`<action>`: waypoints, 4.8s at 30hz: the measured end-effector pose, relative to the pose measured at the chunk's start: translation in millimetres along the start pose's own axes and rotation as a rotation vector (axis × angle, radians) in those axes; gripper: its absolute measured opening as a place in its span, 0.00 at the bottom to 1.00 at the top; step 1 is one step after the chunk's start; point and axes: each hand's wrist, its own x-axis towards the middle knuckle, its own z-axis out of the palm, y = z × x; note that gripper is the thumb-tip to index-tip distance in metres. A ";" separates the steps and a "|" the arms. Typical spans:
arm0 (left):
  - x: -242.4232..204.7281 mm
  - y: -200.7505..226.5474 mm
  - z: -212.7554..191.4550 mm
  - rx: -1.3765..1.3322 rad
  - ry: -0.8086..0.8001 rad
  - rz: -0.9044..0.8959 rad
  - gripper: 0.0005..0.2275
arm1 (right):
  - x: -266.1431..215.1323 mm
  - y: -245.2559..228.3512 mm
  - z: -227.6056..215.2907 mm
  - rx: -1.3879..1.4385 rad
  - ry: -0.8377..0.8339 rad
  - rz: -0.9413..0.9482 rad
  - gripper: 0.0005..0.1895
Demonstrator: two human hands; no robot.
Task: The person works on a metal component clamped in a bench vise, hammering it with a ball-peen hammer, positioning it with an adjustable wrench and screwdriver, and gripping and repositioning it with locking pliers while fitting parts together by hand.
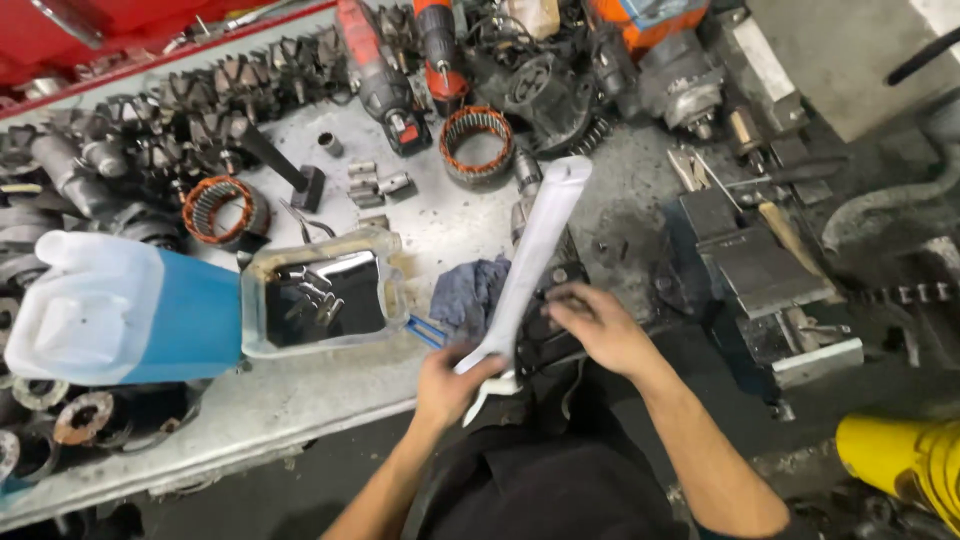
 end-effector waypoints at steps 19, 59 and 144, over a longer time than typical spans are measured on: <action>7.0 -32.9 0.0 0.199 0.198 -0.283 0.24 | -167.6 29.5 -118.1 -0.068 0.628 0.020 0.16; -22.7 102.8 142.3 0.483 0.815 0.032 0.20 | -84.7 68.2 -352.8 -0.221 0.199 -0.132 0.32; -4.0 65.3 196.4 -0.112 -0.261 0.685 0.07 | -255.3 -48.3 -232.7 -0.680 0.541 0.575 0.20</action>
